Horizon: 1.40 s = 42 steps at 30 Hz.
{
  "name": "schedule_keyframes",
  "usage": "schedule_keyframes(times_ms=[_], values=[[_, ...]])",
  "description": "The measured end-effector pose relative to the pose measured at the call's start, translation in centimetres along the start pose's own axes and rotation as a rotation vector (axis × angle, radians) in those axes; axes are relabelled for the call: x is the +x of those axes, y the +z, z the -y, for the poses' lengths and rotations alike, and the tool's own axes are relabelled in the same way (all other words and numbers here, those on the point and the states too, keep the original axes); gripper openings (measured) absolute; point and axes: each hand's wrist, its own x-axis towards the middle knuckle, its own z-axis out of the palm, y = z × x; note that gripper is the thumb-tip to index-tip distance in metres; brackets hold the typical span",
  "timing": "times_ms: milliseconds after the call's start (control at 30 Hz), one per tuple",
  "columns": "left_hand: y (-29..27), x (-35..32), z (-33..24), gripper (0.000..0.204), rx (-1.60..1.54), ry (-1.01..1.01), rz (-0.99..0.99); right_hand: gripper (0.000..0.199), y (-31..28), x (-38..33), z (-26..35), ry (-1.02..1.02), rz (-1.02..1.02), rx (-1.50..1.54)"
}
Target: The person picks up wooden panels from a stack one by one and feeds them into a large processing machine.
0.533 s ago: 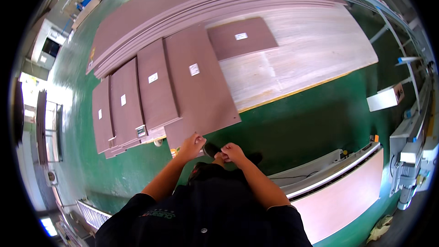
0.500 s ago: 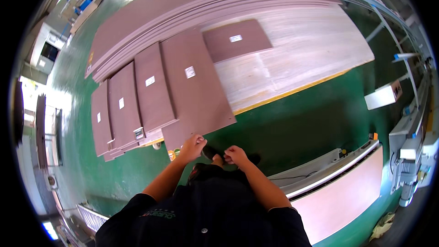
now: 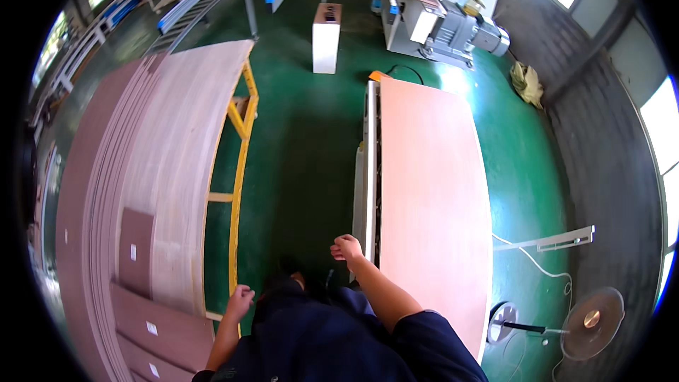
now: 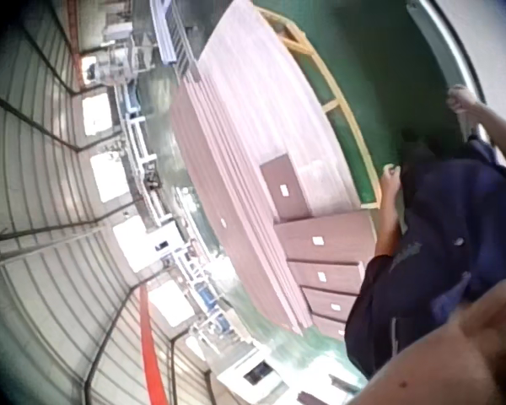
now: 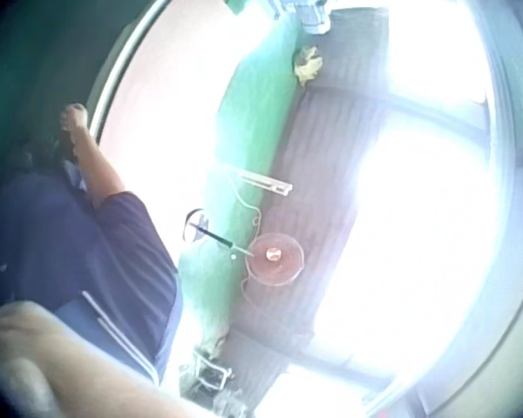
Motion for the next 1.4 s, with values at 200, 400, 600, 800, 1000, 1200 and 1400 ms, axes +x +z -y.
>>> schedule_keyframes(times_ms=[200, 400, 600, 800, 1000, 1200, 1400], values=[[1.5, 8.4, 1.6, 0.018, -0.031, -0.313, 0.354, 0.011, -4.3, 4.5, 0.1, 0.130, 0.010, 0.343], [0.4, 18.3, -4.4, 0.019, -0.269, -0.357, 0.332, 0.012, -5.8, 11.2, 12.8, 0.041, -0.111, 0.288], [1.8, 32.3, -10.9, 0.016, -0.155, -0.155, 0.302, 0.016, -5.3, 18.0, 29.5, -0.224, -0.114, 0.284], [0.6, 42.4, -23.7, 0.020, -0.370, -0.289, 0.146, 0.019, -6.8, 28.0, 42.7, -0.328, -0.071, 0.448], [0.4, 46.9, -23.0, 0.016, -0.491, -0.576, 0.116, 0.020, -13.9, 40.9, 64.0, -0.594, -0.165, 0.636], [2.7, 46.9, -29.0, 0.024, -0.408, -0.704, 0.043, 0.079, -22.7, 51.0, 82.9, -0.756, -0.160, 0.752], [6.7, 48.1, -35.1, 0.036, -0.176, -0.367, 0.053, 0.053, -28.6, 61.6, 92.3, -0.711, -0.020, 0.823]])
